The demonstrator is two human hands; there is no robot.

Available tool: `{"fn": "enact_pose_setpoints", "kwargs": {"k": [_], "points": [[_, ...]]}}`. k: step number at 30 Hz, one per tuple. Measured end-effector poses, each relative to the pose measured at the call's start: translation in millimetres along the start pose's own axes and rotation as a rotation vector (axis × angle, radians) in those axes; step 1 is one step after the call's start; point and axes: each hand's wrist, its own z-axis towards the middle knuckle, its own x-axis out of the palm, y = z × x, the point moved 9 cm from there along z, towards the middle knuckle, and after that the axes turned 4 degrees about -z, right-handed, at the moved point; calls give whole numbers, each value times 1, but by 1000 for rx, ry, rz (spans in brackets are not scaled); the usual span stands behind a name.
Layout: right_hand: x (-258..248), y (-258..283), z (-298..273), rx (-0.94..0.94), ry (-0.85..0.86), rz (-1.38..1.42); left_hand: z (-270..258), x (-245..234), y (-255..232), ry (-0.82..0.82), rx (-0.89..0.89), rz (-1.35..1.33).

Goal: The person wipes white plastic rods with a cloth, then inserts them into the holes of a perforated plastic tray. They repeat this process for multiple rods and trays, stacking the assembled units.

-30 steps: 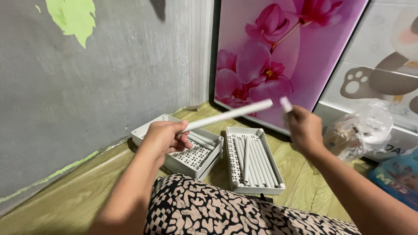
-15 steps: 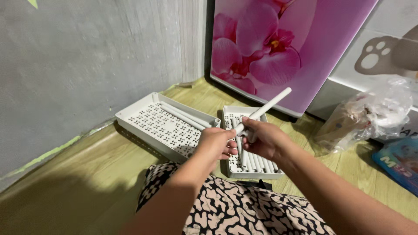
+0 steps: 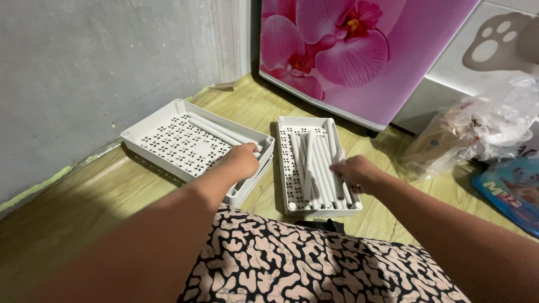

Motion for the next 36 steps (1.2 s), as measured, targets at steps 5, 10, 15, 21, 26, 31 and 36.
{"fn": "enact_pose_setpoints", "kwargs": {"k": [5, 10, 15, 21, 26, 31, 36], "points": [[-22, 14, 8, -188, -163, 19, -8, 5, -11, 145, -19, 143], [-7, 8, -9, -225, -81, 126, -11, 10, -3, 225, -7, 278], [18, 7, -35, -187, 2, 78, -7, 16, 0, 287, 38, 386], [38, 18, -50, -169, 47, 126, -2, 14, -9, 316, 27, 545], [46, 28, -48, -202, 52, 188, -13, 2, 10, 226, -42, 416], [52, 26, -50, -169, 77, 312, -24, -20, 45, 66, -251, 297], [51, 11, -50, -39, 70, 557, -23, -34, 61, -81, -334, 130]]}}
